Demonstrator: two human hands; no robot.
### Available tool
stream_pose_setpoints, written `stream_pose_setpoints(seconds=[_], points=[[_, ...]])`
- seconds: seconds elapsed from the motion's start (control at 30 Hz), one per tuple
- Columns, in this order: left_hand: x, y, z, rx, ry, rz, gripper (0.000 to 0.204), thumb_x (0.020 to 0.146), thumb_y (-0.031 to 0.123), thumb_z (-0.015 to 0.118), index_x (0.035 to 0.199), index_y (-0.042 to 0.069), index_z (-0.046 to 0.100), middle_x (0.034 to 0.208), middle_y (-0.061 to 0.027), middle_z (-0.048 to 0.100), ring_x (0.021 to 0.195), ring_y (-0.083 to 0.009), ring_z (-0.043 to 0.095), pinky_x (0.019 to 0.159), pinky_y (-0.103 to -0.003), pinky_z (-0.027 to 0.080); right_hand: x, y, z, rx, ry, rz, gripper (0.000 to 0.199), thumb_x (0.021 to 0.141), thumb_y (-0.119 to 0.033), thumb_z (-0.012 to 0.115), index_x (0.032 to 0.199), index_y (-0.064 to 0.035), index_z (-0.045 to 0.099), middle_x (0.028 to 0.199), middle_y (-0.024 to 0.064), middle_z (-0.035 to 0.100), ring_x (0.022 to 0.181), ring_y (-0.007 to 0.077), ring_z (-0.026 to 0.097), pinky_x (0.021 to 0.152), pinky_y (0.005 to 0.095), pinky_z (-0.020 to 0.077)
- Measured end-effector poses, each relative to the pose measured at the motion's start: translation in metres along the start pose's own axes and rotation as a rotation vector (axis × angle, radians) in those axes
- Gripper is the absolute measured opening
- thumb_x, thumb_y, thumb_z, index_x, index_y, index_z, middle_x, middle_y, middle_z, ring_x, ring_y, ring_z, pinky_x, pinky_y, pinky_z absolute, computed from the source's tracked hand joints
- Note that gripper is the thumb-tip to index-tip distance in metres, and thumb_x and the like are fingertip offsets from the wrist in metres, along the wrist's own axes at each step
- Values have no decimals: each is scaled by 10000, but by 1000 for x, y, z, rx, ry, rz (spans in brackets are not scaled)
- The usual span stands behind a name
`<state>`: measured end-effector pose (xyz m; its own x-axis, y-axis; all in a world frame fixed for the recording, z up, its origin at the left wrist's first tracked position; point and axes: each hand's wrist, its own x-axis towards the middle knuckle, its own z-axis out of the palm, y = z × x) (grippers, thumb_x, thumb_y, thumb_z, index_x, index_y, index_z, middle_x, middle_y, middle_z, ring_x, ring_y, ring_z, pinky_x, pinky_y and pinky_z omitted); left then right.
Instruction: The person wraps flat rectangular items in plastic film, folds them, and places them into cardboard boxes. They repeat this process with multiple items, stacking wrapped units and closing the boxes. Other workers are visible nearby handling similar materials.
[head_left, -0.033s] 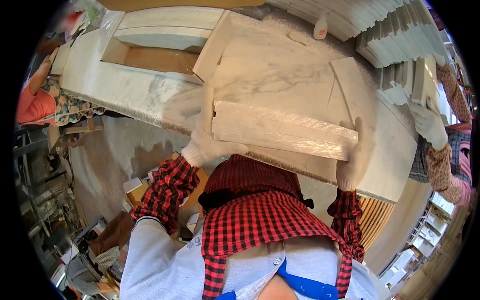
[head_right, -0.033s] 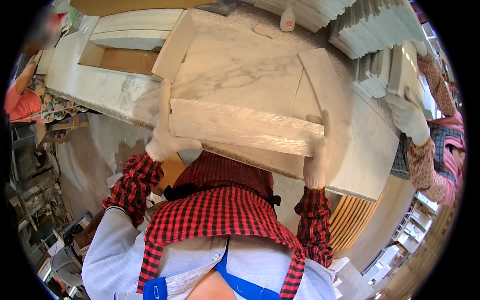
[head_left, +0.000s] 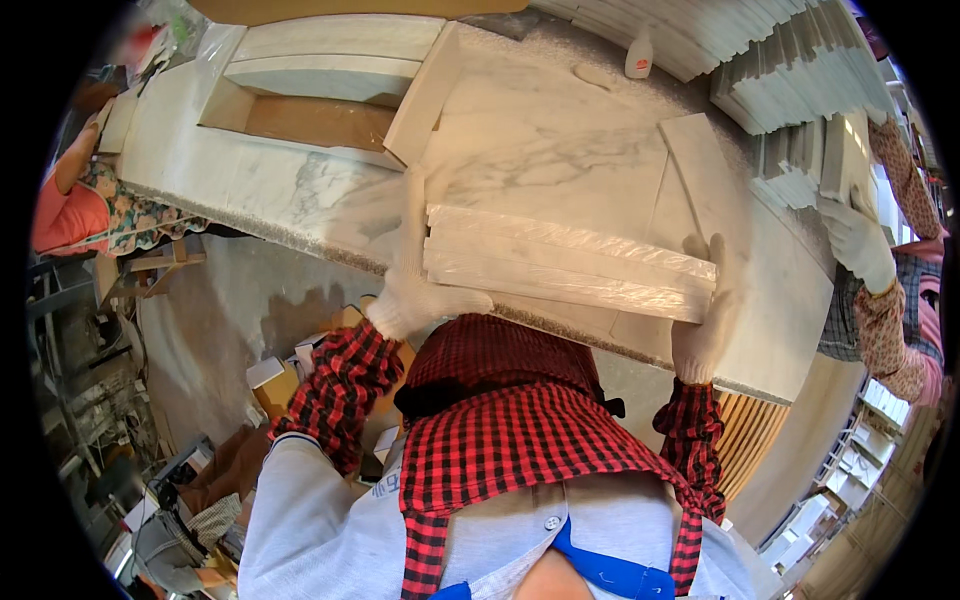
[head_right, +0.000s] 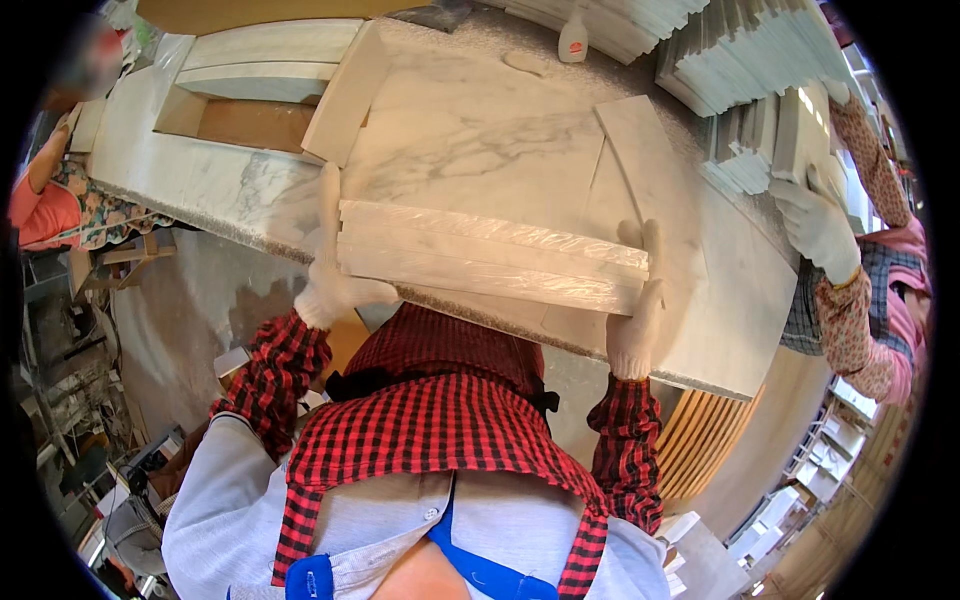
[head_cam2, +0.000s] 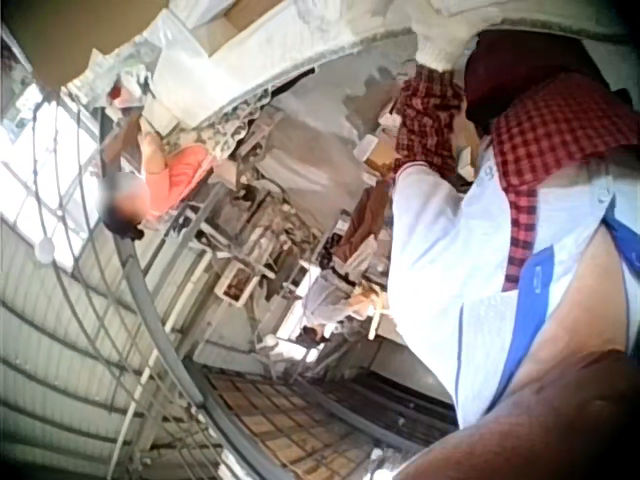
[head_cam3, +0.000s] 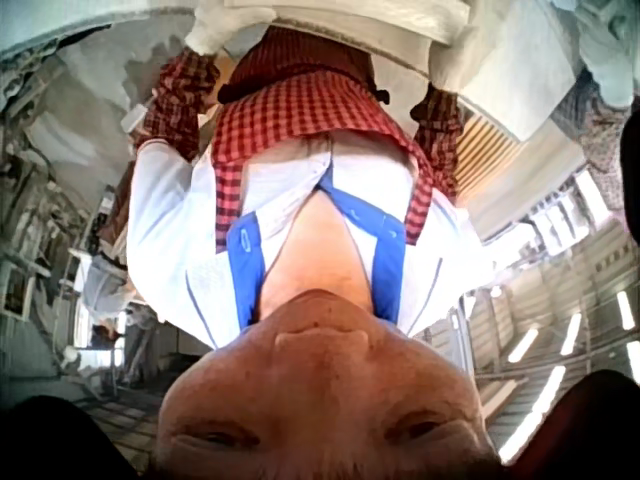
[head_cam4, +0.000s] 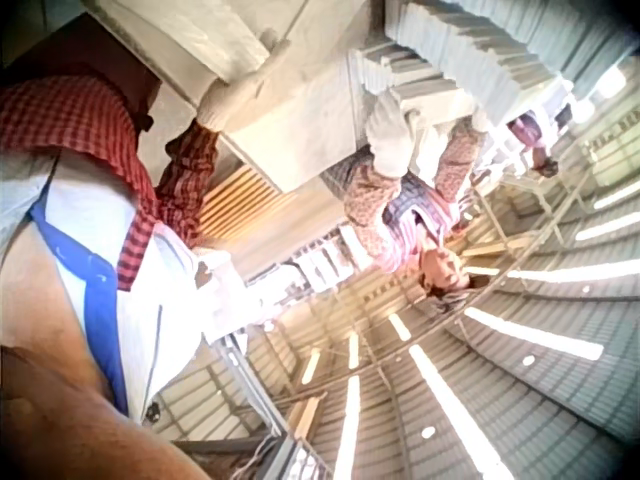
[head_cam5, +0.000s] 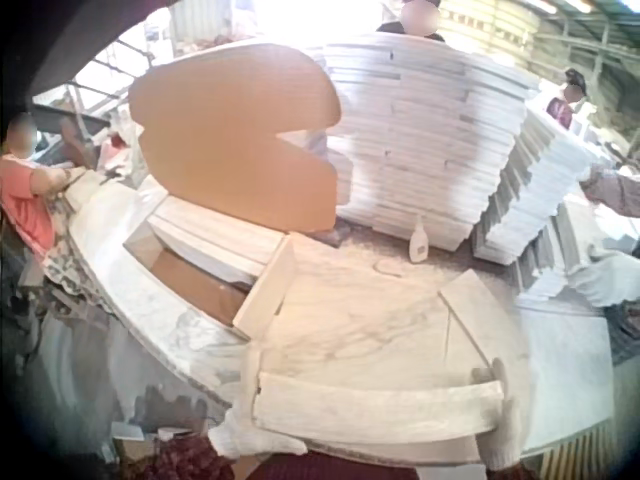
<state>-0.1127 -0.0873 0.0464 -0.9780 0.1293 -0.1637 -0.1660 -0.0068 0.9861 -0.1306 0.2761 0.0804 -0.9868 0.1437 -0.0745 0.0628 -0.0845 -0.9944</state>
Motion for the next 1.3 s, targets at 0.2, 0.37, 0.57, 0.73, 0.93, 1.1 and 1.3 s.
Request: stream_pose_setpoints(seconds=[0.2,0.37,0.57,0.73,0.93,1.1,1.3], points=[[5,-13,5,-66,49,39,1267,764,385,938,1678,-26,162,1671,-223,352,1530,-319,373,1242,-440,323,-3,17,-8,57,64,99,884,1090,-651,394,1678,-11,232,1736,199,260,1616,322,229,1299,471,214],[6,-9,5,-122,24,31,1218,809,400,884,1681,-36,154,1729,-220,256,1602,-317,245,1287,-442,219,-2,20,-18,41,-5,55,798,1122,-555,403,1676,-5,235,1734,197,271,1616,317,232,1301,465,208],[18,-1,5,-447,18,-13,801,1043,329,577,1671,-32,236,1725,-158,303,1588,-240,280,1289,-370,203,5,19,-18,-24,-131,-34,798,1129,-523,407,1673,26,207,1743,221,231,1625,332,209,1308,463,188],[13,15,6,-504,70,84,604,1118,252,356,1645,-42,327,1688,-125,370,1544,-194,338,1275,-335,227,2,8,-1,-44,-106,10,840,1118,-569,396,1695,-12,148,1769,184,163,1643,313,142,1324,462,134],[8,-2,10,-685,283,-172,438,1107,215,429,1450,-38,526,1409,-89,606,1287,-179,570,1121,-352,416,6,14,-12,-3,-157,5,870,1102,-575,443,1705,-38,121,1785,140,127,1653,295,85,1328,461,97],[5,-3,11,-449,331,-126,417,1090,233,484,1388,-40,587,1301,-88,687,1210,-207,641,1078,-372,480,3,12,-10,11,-127,38,965,1056,-621,525,1701,-23,127,1776,159,159,1645,311,129,1321,461,139],[2,-18,2,-391,180,10,590,1035,256,474,1532,-61,452,1503,-146,575,1376,-266,554,1180,-394,412,5,16,-13,11,-134,38,982,1055,-630,522,1701,-16,109,1772,186,151,1646,329,123,1316,471,144]])
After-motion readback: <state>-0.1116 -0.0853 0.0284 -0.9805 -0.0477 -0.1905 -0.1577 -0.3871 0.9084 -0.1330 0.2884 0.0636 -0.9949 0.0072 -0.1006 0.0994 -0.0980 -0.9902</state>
